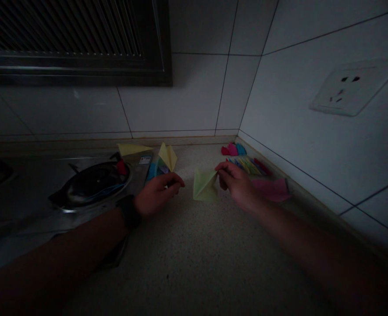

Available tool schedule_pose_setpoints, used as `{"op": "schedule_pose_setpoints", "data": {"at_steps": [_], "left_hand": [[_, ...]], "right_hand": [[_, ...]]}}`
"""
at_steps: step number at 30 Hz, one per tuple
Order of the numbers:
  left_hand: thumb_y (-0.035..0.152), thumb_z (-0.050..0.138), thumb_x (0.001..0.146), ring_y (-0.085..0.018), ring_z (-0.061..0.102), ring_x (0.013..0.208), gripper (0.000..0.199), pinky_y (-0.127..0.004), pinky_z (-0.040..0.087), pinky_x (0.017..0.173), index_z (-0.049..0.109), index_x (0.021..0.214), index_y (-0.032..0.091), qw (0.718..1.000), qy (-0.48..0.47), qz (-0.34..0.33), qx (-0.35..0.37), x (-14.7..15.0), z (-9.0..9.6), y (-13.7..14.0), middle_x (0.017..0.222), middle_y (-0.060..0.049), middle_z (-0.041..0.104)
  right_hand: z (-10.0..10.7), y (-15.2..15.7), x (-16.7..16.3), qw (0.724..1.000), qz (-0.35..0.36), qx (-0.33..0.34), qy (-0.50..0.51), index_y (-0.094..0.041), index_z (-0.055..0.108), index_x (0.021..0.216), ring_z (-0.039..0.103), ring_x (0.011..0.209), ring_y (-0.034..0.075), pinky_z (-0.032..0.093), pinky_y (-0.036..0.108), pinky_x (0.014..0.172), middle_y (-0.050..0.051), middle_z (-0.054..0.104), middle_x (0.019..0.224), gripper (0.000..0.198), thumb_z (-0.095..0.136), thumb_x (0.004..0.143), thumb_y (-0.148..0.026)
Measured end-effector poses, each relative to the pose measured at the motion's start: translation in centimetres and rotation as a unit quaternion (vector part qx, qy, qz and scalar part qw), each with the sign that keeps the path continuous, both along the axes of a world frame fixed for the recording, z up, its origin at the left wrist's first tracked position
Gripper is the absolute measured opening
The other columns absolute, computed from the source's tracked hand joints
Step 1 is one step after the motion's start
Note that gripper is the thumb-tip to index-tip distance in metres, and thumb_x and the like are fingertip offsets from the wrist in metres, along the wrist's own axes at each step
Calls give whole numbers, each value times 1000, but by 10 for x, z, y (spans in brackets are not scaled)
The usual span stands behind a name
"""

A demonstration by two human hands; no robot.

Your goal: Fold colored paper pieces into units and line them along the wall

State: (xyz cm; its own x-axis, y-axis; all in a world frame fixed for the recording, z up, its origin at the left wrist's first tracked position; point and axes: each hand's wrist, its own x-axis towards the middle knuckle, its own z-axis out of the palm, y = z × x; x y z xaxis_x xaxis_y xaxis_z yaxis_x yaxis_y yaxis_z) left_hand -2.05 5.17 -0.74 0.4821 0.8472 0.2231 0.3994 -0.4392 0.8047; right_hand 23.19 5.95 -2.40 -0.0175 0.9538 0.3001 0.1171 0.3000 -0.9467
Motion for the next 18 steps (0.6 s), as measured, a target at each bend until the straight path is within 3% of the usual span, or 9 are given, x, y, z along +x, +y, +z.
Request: {"op": "schedule_pose_setpoints", "data": {"at_steps": [18], "left_hand": [[30, 45, 90, -11, 47, 61, 22, -23, 38, 56, 61, 96, 17, 1000, 19, -4, 6, -1, 0, 0, 71, 1, 54]], "right_hand": [[-3, 1, 0, 998, 19, -40, 48, -21, 56, 87, 43, 51, 10, 33, 25, 47, -5, 48, 60, 16, 59, 80, -34]]}}
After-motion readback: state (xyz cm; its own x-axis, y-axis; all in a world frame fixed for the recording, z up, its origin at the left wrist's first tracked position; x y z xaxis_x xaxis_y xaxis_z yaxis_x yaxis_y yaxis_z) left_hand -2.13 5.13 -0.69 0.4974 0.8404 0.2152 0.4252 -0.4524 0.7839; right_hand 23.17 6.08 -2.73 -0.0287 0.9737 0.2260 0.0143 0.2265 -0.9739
